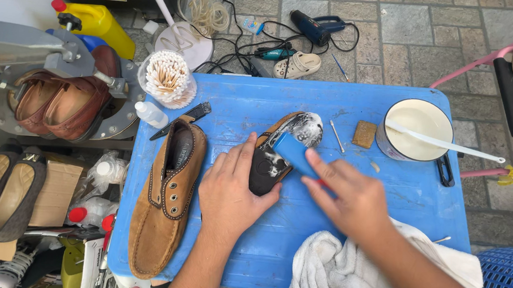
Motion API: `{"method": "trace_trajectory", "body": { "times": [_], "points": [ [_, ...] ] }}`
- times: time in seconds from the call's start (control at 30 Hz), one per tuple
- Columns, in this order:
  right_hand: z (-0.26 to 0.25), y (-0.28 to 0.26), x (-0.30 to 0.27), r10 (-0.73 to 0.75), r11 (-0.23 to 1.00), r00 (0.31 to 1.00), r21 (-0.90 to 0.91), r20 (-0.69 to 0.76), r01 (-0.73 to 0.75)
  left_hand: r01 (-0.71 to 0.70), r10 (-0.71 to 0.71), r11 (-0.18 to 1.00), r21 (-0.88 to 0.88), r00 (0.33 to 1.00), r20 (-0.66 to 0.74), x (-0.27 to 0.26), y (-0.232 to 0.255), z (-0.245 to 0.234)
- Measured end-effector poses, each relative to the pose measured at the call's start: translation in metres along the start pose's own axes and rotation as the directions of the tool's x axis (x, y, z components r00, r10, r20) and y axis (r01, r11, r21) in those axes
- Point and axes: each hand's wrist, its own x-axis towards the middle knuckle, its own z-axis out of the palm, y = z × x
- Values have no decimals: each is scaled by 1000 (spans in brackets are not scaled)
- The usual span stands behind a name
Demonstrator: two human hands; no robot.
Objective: The person cleans a brown loafer shoe by wiping the sole with a white cloth, brushing the sole with a blue brush, and wiping the upper with the cloth. The person handles the shoe repeatedly, turning it over to access different surfaces.
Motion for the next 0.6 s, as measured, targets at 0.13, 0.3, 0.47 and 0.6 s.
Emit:
{"method": "trace_trajectory", "body": {
  "times": [0.13, 0.3, 0.47, 0.6],
  "points": [
    [-4, 19, 8, 114, 982, 988, -140, -101, -128, 1, -2, 1000, 25, 999, 51, -2, 1, 7],
    [11, -10, -10, 57, 998, 998, -39, 4, -56, 13, -16, 999, 40, 997, 70, 1, 5, 9],
    [-1, 16, 1, 182, 971, 977, -135, -111, -197, -6, 5, 999, 38, 999, 46, -3, 7, 12],
    [12, -6, -11, 50, 989, 996, -132, -74, -60, 5, -6, 1000, 14, 998, 61, -2, 5, 9]
  ]
}}
